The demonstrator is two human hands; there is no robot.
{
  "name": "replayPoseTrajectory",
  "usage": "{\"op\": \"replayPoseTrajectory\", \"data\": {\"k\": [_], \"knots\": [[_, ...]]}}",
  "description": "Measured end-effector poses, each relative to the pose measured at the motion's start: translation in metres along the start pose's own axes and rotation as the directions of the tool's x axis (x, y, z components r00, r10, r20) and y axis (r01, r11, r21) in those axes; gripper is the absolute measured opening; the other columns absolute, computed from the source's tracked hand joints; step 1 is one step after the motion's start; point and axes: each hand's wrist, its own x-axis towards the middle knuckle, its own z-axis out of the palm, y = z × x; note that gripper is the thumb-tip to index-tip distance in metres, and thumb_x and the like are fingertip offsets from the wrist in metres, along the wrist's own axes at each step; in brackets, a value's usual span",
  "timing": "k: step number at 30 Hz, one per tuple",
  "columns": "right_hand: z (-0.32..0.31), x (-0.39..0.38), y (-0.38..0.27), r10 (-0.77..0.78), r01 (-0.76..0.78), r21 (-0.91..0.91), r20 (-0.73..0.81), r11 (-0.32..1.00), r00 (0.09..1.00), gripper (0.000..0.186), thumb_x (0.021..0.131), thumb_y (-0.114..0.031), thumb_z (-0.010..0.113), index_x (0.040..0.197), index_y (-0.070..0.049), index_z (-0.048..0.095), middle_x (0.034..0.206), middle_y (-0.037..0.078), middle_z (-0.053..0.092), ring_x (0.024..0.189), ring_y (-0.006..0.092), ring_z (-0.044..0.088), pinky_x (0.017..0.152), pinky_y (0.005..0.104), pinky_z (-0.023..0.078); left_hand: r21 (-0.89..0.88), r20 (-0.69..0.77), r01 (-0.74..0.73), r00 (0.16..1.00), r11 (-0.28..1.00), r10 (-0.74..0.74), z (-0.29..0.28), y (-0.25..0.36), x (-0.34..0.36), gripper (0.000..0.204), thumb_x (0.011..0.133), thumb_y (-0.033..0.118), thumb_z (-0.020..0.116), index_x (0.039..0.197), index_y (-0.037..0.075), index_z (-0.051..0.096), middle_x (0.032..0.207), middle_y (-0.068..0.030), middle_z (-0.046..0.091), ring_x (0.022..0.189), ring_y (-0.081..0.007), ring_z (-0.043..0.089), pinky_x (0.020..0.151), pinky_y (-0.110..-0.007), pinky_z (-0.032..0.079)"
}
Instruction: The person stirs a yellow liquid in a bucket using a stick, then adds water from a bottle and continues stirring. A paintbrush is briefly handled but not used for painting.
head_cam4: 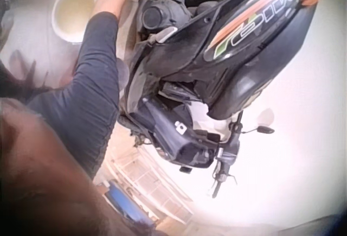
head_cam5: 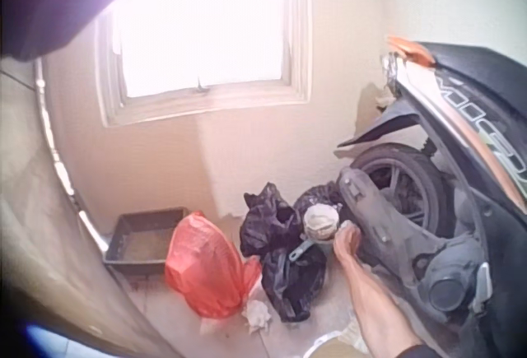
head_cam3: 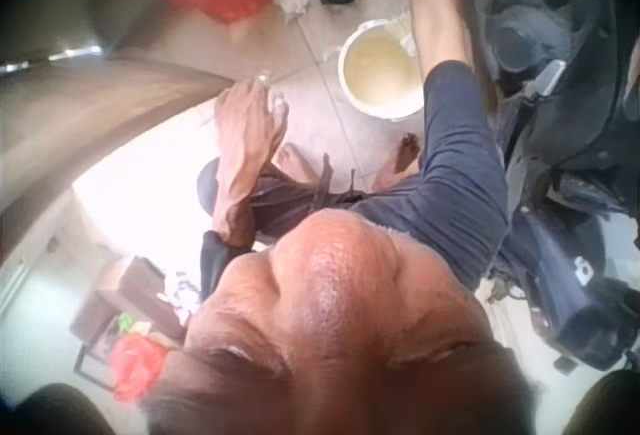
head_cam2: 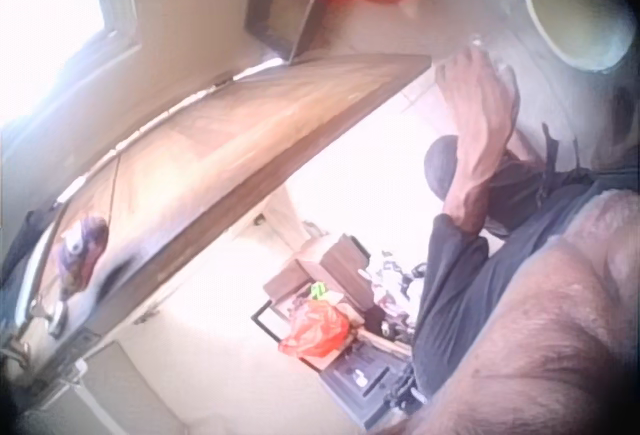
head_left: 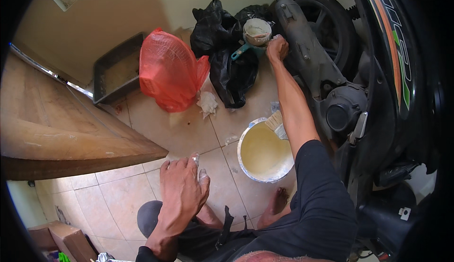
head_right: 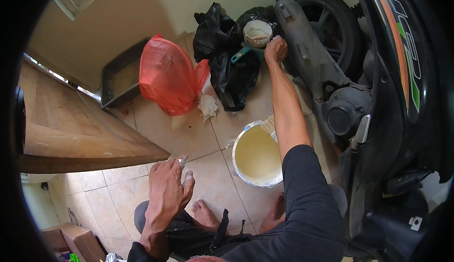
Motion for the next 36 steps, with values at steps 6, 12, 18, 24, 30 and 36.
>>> {"op": "replayPoseTrajectory", "data": {"k": [6, 12, 18, 24, 30, 36], "knots": [[-0.011, 0.002, 0.01, -0.122, 0.115, -0.076, -0.102, 0.99, 0.987, 0.022, 0.09, -0.019, 0.054, 0.089, -0.002, 0.068, 0.094, 0.022, 0.07, 0.09, 0.0433, 0.067, 0.076, 0.051, 0.052, 0.032, -0.046, -0.058, 0.997, 0.998, 0.06, 0.006, 0.007, 0.001, 0.044, 0.084, 0.022, 0.061, 0.122, 0.0, 0.06, 0.097, -0.0193, 0.065, 0.097, -0.0357, 0.061, 0.098, -0.046, 0.041], [-0.027, -0.007, 0.001, -0.201, 0.175, -0.2, -0.117, 0.964, 0.972, 0.024, 0.094, -0.025, 0.053, 0.091, -0.005, 0.067, 0.093, 0.019, 0.071, 0.087, 0.0412, 0.068, 0.074, 0.0525, 0.053, 0.022, -0.038, -0.064, 0.997, 0.998, 0.065, 0.012, 0.005, 0.004, 0.045, 0.083, 0.023, 0.062, 0.122, -0.001, 0.061, 0.099, -0.0193, 0.065, 0.1, -0.0352, 0.061, 0.1, -0.049, 0.039], [-0.043, -0.013, -0.005, -0.286, 0.25, -0.204, -0.172, 0.946, 0.943, 0.023, 0.094, -0.028, 0.054, 0.089, -0.008, 0.065, 0.089, 0.017, 0.071, 0.081, 0.0407, 0.067, 0.069, 0.0528, 0.053, 0.015, -0.034, -0.075, 0.997, 0.997, 0.075, 0.013, 0.005, 0.004, 0.047, 0.082, 0.023, 0.062, 0.122, -0.001, 0.061, 0.102, -0.0186, 0.066, 0.101, -0.0345, 0.061, 0.103, -0.053, 0.037], [-0.057, -0.014, -0.009, -0.39, 0.34, -0.265, -0.166, 0.902, 0.906, 0.022, 0.094, -0.025, 0.055, 0.085, -0.007, 0.065, 0.081, 0.016, 0.07, 0.075, 0.0374, 0.069, 0.064, 0.0496, 0.055, 0.039, -0.053, -0.082, 0.995, 0.996, 0.084, 0.013, 0.003, 0.0, 0.045, 0.082, 0.023, 0.063, 0.12, -0.001, 0.062, 0.098, -0.0182, 0.066, 0.101, -0.0343, 0.061, 0.103, -0.054, 0.037], [-0.085, -0.013, -0.013, -0.414, 0.377, -0.237, -0.13, 0.895, 0.901, 0.02, 0.088, -0.022, 0.057, 0.078, -0.007, 0.066, 0.081, 0.018, 0.07, 0.075, 0.0394, 0.069, 0.064, 0.051, 0.055, 0.05, -0.109, -0.127, 0.985, 0.991, 0.132, 0.016, 0.007, 0.004, 0.034, 0.081, 0.018, 0.065, 0.112, 0.003, 0.066, 0.095, -0.0172, 0.066, 0.094, -0.035, 0.064, 0.09, -0.046, 0.047], [-0.147, -0.027, -0.044, -0.568, 0.566, -0.05, -0.079, 0.823, 0.819, 0.016, 0.084, -0.018, 0.059, 0.077, -0.005, 0.066, 0.074, 0.021, 0.068, 0.065, 0.0402, 0.067, 0.058, 0.0501, 0.054, -0.236, -0.02, -0.472, 0.876, 0.849, 0.481, 0.031, 0.054, 0.014, 0.025, 0.079, 0.013, 0.066, 0.104, 0.005, 0.067, 0.094, -0.0134, 0.066, 0.086, -0.033, 0.065, 0.072, -0.043, 0.052]]}}
